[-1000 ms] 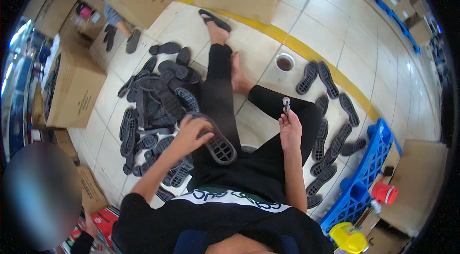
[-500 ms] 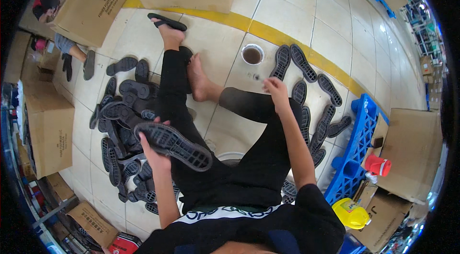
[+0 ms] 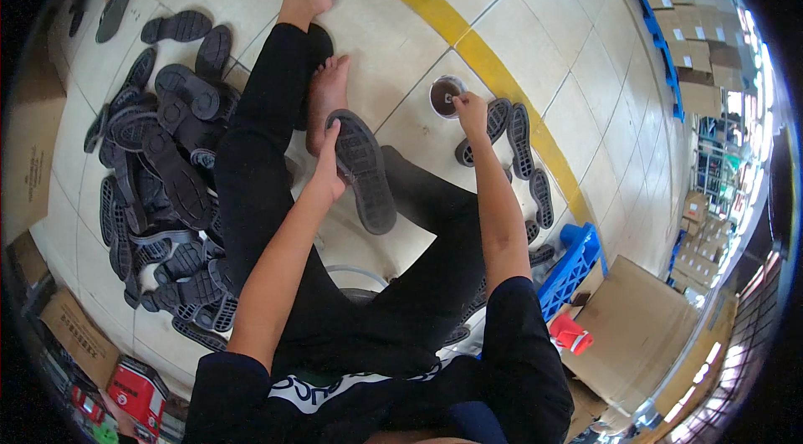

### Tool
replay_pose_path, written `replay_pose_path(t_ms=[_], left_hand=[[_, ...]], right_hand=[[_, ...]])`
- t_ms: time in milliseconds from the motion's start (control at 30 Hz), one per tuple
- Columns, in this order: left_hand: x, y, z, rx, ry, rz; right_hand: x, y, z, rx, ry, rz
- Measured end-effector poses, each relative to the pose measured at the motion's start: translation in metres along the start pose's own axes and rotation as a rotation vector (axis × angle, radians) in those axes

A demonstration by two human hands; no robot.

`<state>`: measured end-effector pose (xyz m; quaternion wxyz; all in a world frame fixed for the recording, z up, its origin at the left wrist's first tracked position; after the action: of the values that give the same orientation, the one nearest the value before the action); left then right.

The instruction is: The recorder is applying a liquid adhesive to the bottom of rubber shoe soles using a small brush.

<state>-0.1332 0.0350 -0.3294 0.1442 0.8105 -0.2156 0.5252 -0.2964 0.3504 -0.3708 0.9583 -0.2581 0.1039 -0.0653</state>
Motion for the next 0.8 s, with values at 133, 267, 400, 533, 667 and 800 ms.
replay_pose_path(t_ms=[133, 267, 400, 533, 667, 800], left_hand=[[0.002, -0.002, -0.003, -0.071, -0.025, 0.015], [0.010, -0.003, -0.011, -0.060, -0.049, -0.032], [0.010, 0.000, -0.012, 0.013, -0.162, 0.036], [0.000, -0.003, -0.008, -0.002, -0.120, 0.028], [-0.004, -0.006, -0.006, 0.009, -0.119, 0.084], [0.002, -0.006, -0.009, 0.023, -0.143, 0.089]], right_hand=[[-0.002, -0.006, -0.005, 0.042, -0.044, -0.019], [-0.003, 0.001, 0.004, -0.048, -0.040, -0.167], [-0.006, 0.024, 0.022, -0.075, -0.043, -0.344], [-0.008, 0.043, 0.038, 0.094, 0.086, -0.088], [-0.007, 0.051, 0.045, 0.067, 0.103, -0.059], [-0.005, 0.048, 0.044, 0.059, 0.040, -0.073]])
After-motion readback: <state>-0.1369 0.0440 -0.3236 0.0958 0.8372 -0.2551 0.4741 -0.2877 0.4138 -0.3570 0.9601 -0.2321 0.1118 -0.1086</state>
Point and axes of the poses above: each hand's wrist, its own x-axis away from the middle knuckle, its own z-axis out of the back of the hand, y = z × x, the point moved 1 cm from there along -x, towards the middle knuckle, and after that the axes turned 14 degrees about y, right-handed, at the moved point
